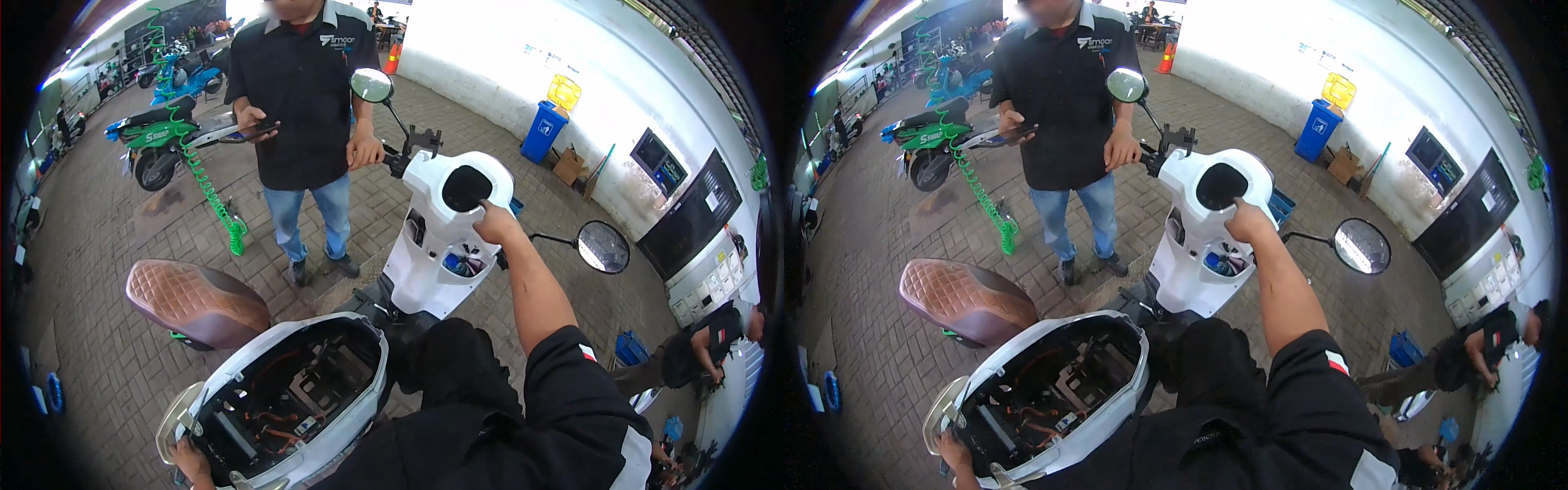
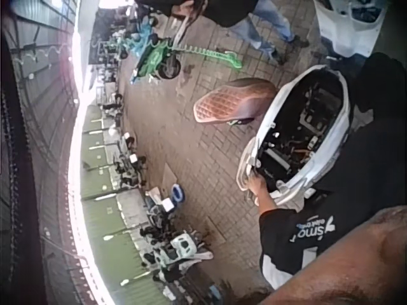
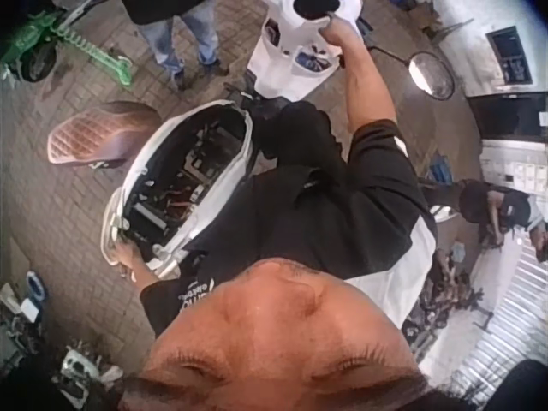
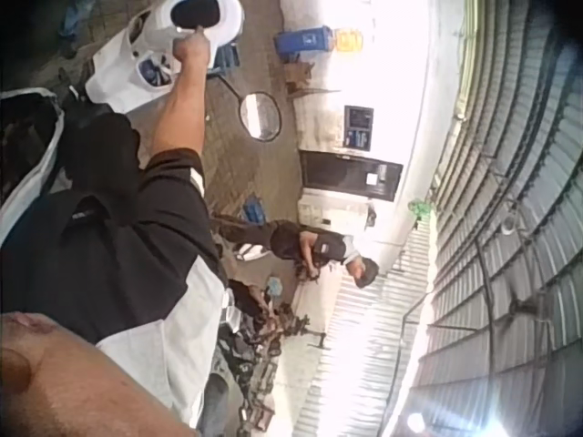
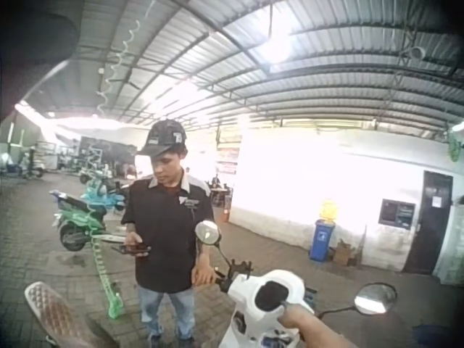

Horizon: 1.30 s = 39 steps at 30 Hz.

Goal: The person unscrews and removes the seat and under-seat storage compartment from a scooter using a screwdriver, then works on the internal wiring and components near the battery area by hand.

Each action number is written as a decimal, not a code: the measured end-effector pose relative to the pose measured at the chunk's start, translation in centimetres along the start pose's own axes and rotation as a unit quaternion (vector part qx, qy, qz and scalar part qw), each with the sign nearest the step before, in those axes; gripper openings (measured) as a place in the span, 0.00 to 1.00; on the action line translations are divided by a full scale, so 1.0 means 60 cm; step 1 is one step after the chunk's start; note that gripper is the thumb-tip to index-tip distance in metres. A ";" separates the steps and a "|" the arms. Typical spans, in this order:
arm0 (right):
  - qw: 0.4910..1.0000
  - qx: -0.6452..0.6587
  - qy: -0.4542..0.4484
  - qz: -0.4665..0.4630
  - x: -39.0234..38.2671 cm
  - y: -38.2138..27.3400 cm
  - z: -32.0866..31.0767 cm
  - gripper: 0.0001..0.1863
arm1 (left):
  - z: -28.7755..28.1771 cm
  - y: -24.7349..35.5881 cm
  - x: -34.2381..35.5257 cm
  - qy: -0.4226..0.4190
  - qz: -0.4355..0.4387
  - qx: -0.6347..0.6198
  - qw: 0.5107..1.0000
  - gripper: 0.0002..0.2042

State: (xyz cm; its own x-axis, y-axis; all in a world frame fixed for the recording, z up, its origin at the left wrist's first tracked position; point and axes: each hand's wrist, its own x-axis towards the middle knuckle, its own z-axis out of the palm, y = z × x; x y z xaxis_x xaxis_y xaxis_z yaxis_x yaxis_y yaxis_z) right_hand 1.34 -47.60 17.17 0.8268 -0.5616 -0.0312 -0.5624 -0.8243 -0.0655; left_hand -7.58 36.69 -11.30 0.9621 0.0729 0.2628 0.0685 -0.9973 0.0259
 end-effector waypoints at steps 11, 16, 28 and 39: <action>1.000 -0.020 0.003 -0.020 0.007 -0.002 0.002 0.40 | -0.020 0.026 0.004 -0.002 -0.015 -0.031 0.999 0.11; 0.994 0.047 0.093 -0.018 -0.041 -0.046 -0.030 0.37 | -0.029 0.035 0.010 -0.001 -0.017 -0.032 0.999 0.10; 0.971 0.104 0.215 -0.035 -0.038 -0.055 -0.034 0.41 | -0.020 0.021 0.005 -0.043 -0.053 -0.043 0.997 0.09; 0.963 -0.148 0.224 0.021 0.046 -0.051 0.047 0.45 | -0.061 0.057 0.023 -0.050 -0.035 -0.001 0.998 0.09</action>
State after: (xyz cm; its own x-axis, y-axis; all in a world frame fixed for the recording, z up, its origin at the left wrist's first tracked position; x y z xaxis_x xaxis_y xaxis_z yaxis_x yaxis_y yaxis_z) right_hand 5.38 -46.41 14.45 0.7530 -0.5144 0.4103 -0.6284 -0.7471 0.2166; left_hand -6.98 33.43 -7.34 0.9767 0.1404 0.1625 0.1353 -0.9899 0.0422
